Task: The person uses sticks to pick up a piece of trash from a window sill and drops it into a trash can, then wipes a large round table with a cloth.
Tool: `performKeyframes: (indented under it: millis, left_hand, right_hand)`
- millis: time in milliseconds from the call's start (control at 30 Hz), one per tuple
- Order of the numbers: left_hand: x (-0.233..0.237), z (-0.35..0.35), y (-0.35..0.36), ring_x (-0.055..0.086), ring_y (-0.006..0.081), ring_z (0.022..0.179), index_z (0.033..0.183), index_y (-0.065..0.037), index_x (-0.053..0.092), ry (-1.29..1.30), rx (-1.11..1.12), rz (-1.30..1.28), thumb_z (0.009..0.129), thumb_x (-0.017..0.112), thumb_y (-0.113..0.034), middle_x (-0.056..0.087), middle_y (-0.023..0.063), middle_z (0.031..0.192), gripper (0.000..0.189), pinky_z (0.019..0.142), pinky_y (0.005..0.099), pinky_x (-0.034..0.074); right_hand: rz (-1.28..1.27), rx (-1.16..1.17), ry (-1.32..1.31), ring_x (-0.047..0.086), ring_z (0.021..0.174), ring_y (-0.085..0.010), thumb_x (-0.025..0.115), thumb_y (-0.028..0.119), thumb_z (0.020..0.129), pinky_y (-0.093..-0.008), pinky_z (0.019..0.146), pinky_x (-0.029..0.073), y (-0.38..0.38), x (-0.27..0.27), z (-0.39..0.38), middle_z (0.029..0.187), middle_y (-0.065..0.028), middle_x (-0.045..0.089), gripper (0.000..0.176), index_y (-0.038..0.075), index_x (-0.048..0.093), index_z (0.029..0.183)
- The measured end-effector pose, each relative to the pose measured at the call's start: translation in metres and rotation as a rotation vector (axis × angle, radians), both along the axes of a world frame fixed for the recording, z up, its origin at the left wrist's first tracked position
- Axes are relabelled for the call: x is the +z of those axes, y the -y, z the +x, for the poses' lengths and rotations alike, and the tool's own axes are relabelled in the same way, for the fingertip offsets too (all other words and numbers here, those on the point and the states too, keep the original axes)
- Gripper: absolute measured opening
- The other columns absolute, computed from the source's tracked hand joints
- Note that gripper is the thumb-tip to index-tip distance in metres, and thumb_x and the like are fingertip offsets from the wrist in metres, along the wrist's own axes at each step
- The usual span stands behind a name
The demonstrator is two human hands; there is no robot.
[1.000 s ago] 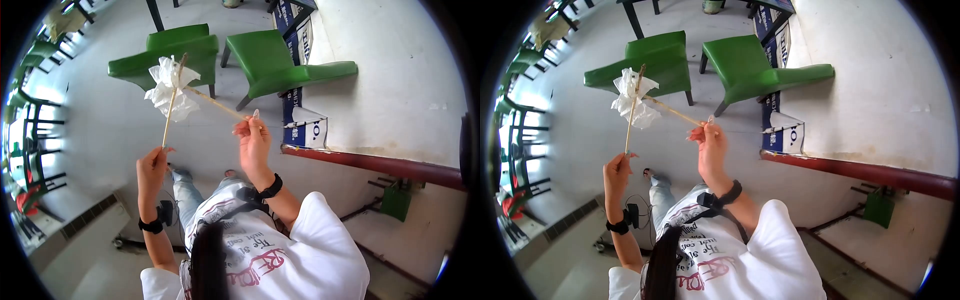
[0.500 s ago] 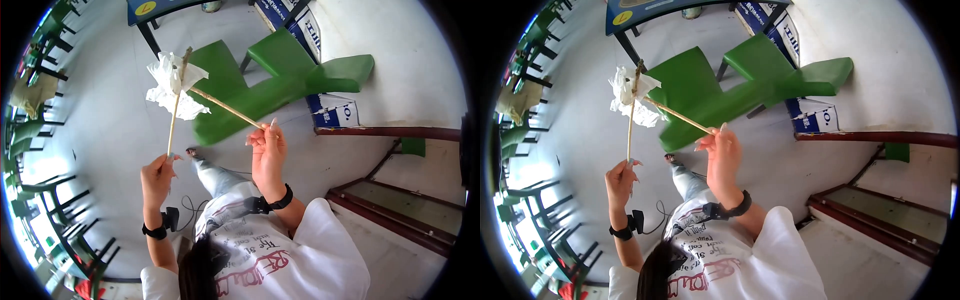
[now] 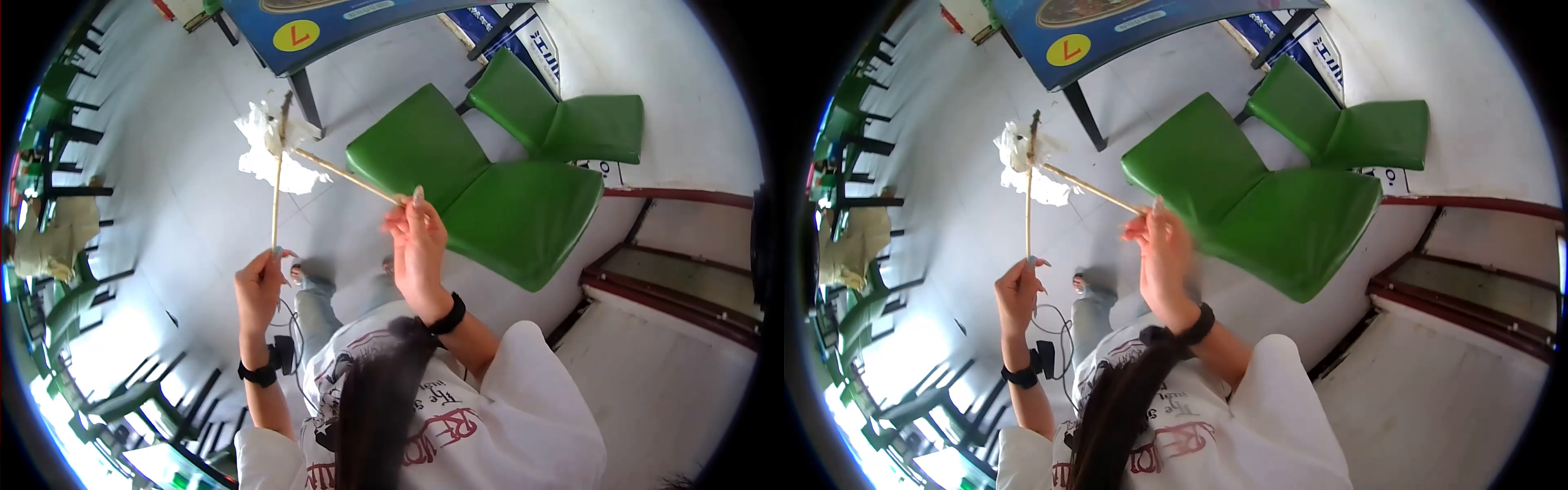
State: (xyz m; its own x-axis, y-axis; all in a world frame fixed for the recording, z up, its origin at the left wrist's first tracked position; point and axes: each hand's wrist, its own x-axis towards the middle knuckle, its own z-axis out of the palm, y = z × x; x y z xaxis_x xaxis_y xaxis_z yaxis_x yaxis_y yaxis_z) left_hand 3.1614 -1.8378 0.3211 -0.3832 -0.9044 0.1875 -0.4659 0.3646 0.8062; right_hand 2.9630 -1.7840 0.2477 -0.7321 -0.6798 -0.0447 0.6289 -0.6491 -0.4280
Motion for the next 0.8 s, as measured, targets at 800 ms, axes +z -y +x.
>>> performKeyframes:
  millis: [800]
  left_hand:
    - [0.21, 0.129, 0.634, 0.04, 0.0032, 0.047, 0.097, 0.004, 0.065, 0.136, -0.16, 0.187, 0.095, 0.048, -0.017, 0.048, -0.0011, 0.055, 0.027, 0.046, 0.0204, 0.038]
  right_hand:
    - [0.207, -0.007, 0.069, 0.062, 0.064, -0.0172, 0.055, 0.024, 0.093, -0.0277, 0.06, 0.051, 0.605, 0.194, 0.134, 0.073, -0.0101, 0.062, 0.025, -0.001, 0.056, 0.089]
